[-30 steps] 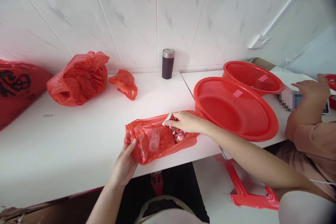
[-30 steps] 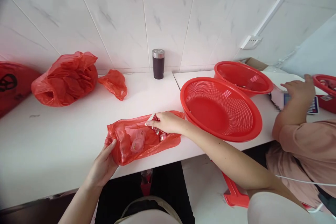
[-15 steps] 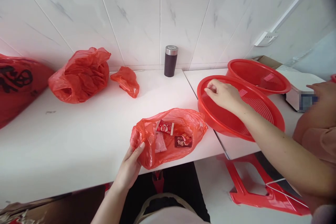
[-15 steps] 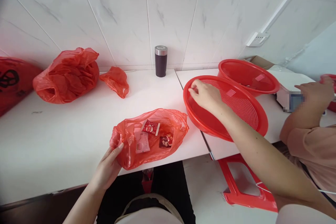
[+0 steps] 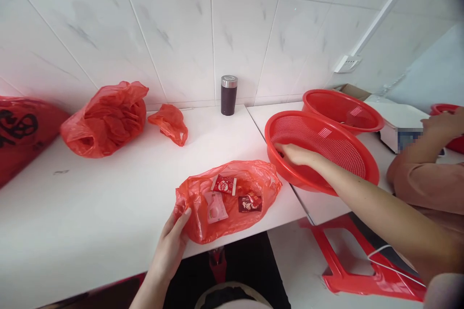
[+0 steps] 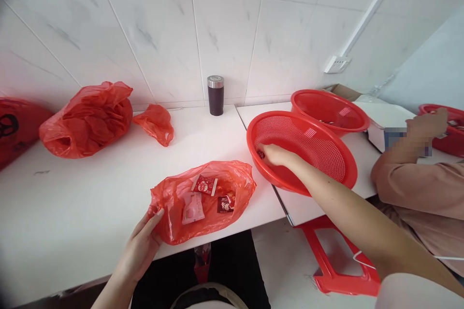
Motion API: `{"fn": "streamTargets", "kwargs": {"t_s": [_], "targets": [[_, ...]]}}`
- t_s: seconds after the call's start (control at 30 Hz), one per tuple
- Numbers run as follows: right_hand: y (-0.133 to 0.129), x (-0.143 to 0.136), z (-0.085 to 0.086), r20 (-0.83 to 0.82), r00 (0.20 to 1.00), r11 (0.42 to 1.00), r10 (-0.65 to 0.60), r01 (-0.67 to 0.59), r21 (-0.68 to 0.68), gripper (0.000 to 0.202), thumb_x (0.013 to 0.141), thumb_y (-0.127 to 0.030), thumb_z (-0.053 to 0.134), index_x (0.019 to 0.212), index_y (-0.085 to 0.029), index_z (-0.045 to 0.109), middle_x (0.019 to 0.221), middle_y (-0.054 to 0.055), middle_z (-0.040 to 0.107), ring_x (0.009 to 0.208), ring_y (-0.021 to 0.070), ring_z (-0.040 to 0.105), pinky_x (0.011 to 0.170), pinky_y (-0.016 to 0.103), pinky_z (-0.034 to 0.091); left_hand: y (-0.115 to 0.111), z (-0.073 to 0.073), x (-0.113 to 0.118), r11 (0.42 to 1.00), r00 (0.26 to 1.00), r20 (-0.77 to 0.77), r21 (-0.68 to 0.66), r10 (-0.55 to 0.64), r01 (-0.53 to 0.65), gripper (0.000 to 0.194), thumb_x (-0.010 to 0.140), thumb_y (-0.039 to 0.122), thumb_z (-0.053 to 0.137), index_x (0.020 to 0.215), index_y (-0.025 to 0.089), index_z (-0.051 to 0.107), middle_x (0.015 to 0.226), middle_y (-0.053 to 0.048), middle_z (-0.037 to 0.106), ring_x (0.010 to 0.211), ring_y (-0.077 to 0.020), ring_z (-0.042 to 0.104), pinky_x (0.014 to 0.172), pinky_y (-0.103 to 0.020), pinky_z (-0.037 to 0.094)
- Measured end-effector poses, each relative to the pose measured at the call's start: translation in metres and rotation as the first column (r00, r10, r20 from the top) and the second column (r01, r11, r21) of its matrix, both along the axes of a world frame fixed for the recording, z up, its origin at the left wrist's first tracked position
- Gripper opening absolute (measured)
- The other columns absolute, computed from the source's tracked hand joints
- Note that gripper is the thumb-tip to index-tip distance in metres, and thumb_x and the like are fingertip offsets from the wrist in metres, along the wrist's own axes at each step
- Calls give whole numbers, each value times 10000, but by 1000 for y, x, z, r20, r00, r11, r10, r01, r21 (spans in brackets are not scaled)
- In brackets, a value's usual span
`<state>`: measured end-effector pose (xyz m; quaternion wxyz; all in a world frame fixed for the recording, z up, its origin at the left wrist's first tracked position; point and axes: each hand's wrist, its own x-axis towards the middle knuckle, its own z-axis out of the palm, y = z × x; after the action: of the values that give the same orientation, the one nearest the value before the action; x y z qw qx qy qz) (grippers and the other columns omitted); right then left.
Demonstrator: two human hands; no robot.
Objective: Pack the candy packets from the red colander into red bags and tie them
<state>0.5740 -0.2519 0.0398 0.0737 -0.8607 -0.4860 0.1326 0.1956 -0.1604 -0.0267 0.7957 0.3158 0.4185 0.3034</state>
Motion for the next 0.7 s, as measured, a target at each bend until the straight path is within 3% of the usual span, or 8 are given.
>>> {"fn": "streamTargets", "kwargs": {"t_s": [0.1,0.17,0.23,0.33,0.43,0.5,0.6,0.7], "targets": [[4,-14,34,-115,993,962,-27,57,267,319,790,-217,580,1103,-239,522,958,33,642,773,162,601,698,285,486,5,-3,-6,997,1000,-14,70,17,-16,349,706,289,792,1029,207,688,1057,-48,727,1001,-246,677,826,-280,558],[3,-36,54,-393,915,897,90,97,431,364,786,-223,589,1135,-240,490,943,19,610,732,142,585,654,269,493,7,-5,-8,993,999,-15,116,38,-36,394,703,328,794,1058,228,657,1033,-29,725,953,-229,684,782,-266,557],[1,-62,66,-677,679,879,283,99,466,389,789,-229,591,1162,-231,485,868,1,582,682,129,575,583,245,488,8,-7,-7,988,998,-33,145,53,-48,470,714,375,781,1136,258,613,1013,-17,721,916,-218,684,739,-260,552],[-1,-94,69,-858,303,883,415,93,460,357,826,-232,535,1180,-196,504,780,-3,559,654,126,564,535,229,479,7,-7,-7,985,996,-70,170,50,-37,571,731,443,748,1241,279,552,1021,-21,710,882,-212,675,702,-269,542],[-1,-110,64,-898,90,890,431,120,440,246,860,-235,455,1068,-152,557,725,1,537,606,113,533,511,222,472,4,-5,-8,984,993,-95,173,70,-52,615,726,514,718,1263,268,544,1014,-36,697,838,-205,664,683,-289,535],[1,-114,62,-907,31,900,420,119,420,210,871,-232,428,989,-138,574,702,3,525,592,107,523,504,213,463,3,-5,-9,983,992,-105,179,71,-51,628,725,529,707,1269,262,542,990,-41,689,811,-198,656,672,-295,528],[3,-117,61,-910,33,905,414,94,415,242,883,-237,417,1022,-129,583,705,5,522,587,107,518,506,214,461,4,-5,-9,980,992,-111,194,60,-37,611,730,526,703,1260,272,538,965,-28,681,784,-178,642,647,-275,512],[1,-120,59,-903,178,919,392,-27,393,362,916,-300,406,1227,-158,525,775,19,564,641,131,561,558,250,493,4,-6,-9,979,992,-112,203,59,-36,596,733,532,698,1251,285,534,946,-13,676,790,-169,631,639,-260,503]]}}
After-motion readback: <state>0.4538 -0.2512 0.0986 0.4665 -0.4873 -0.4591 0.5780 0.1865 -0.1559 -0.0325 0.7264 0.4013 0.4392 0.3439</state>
